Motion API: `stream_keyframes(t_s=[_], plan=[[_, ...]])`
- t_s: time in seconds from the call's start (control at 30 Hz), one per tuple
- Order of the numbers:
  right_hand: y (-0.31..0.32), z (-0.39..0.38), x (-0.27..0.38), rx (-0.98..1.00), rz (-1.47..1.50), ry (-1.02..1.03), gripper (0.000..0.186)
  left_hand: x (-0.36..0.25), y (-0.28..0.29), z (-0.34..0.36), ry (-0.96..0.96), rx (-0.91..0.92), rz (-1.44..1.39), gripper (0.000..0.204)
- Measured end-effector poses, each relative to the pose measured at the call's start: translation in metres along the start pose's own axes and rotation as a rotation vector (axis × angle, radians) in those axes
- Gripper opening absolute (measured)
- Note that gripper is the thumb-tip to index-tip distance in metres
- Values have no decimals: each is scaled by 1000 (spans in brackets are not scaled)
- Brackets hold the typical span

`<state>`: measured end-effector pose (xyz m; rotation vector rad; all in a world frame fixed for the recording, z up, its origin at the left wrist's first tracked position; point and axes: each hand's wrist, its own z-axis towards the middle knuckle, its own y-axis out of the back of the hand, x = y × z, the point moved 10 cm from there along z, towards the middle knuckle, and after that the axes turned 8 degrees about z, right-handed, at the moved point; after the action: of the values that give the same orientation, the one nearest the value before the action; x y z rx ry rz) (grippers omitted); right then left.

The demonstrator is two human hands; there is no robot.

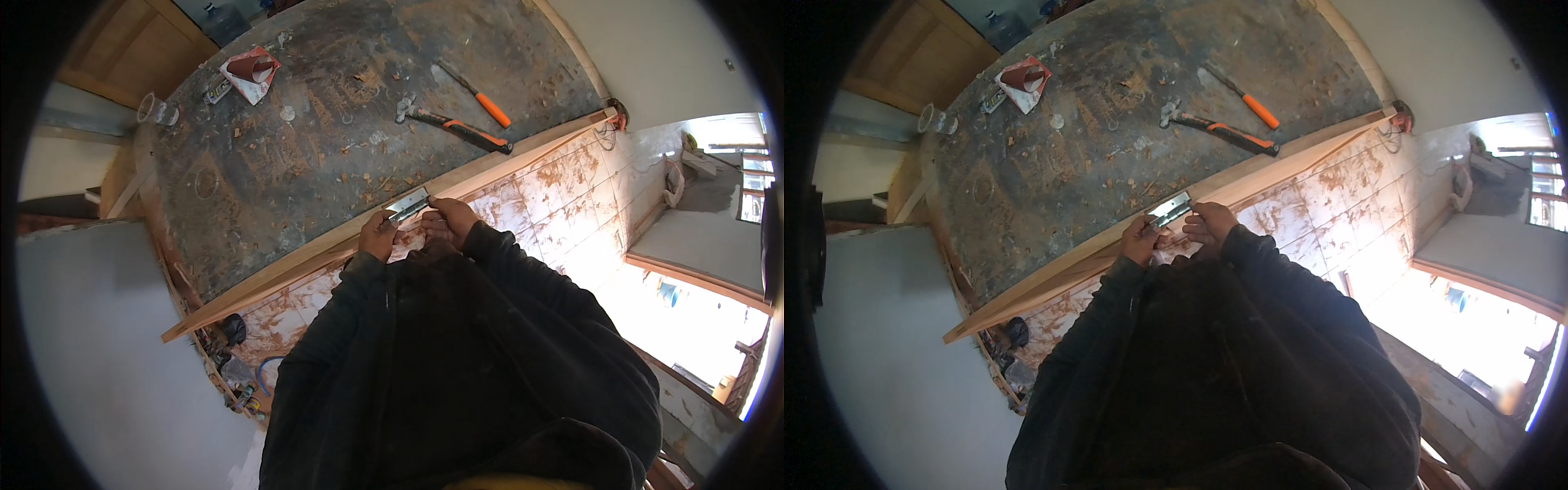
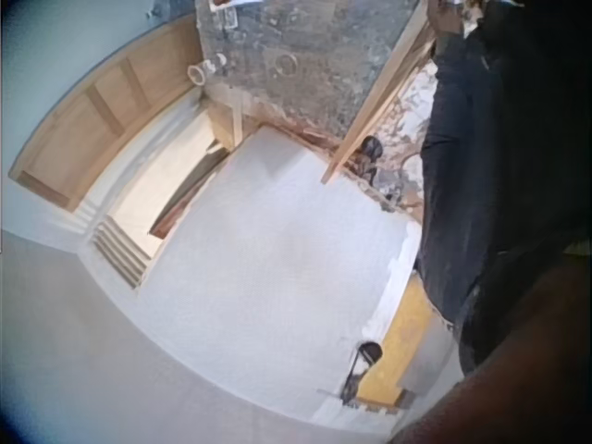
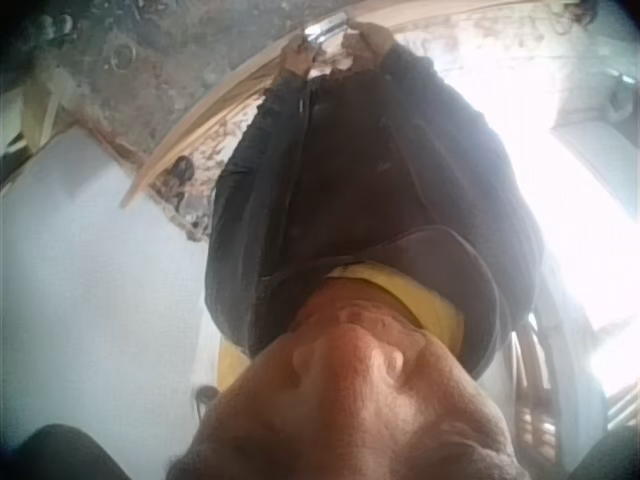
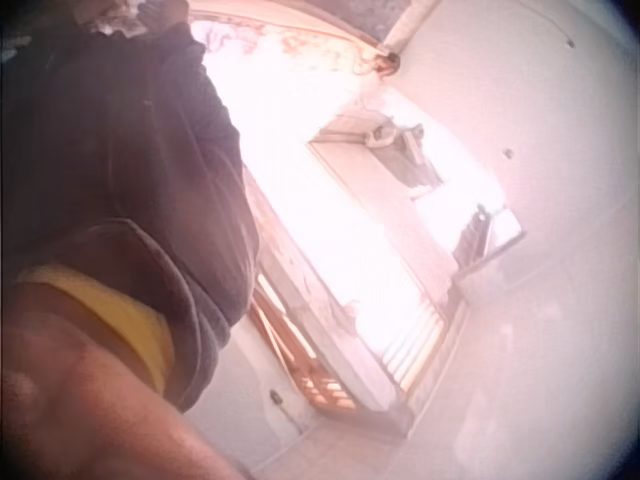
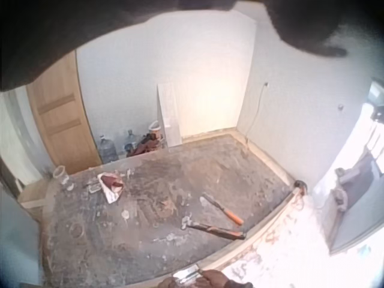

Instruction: The person uses a chisel and hammer to carve and shape a wooden plank placed on a workbench. They repeatedly chip away wood along the edge, remove shavings, and adjust the plank's position to continue shaping.

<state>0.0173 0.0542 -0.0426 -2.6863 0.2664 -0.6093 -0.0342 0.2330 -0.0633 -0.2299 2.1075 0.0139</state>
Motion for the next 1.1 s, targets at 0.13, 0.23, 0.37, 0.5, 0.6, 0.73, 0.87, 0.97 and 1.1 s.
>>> stream_keyframes(t_s=[0.13,0.23,0.37,0.5,0.6,0.73,0.87,0.97,1.1], plan=[[-4,-7,10,-12,-100,37,44,-2,-4,-10,70,70,-108,21],[-10,-18,22,15,-287,137,43,2,-7,-14,158,137,-245,23],[-9,-10,22,108,-384,146,35,10,-9,-13,190,190,-411,24],[-15,-9,32,133,-494,238,33,13,-10,-11,273,113,-421,26],[-15,0,30,68,-455,195,35,20,-7,-8,271,110,-407,27],[-7,2,36,-4,-481,242,46,22,-5,-6,233,51,-245,28],[-2,13,27,20,-410,204,51,3,10,-9,111,-67,255,28],[5,17,21,-5,-349,172,51,-48,16,-23,86,-192,669,31],[0,24,17,-14,-268,151,53,-45,26,-23,-109,-261,647,27]])
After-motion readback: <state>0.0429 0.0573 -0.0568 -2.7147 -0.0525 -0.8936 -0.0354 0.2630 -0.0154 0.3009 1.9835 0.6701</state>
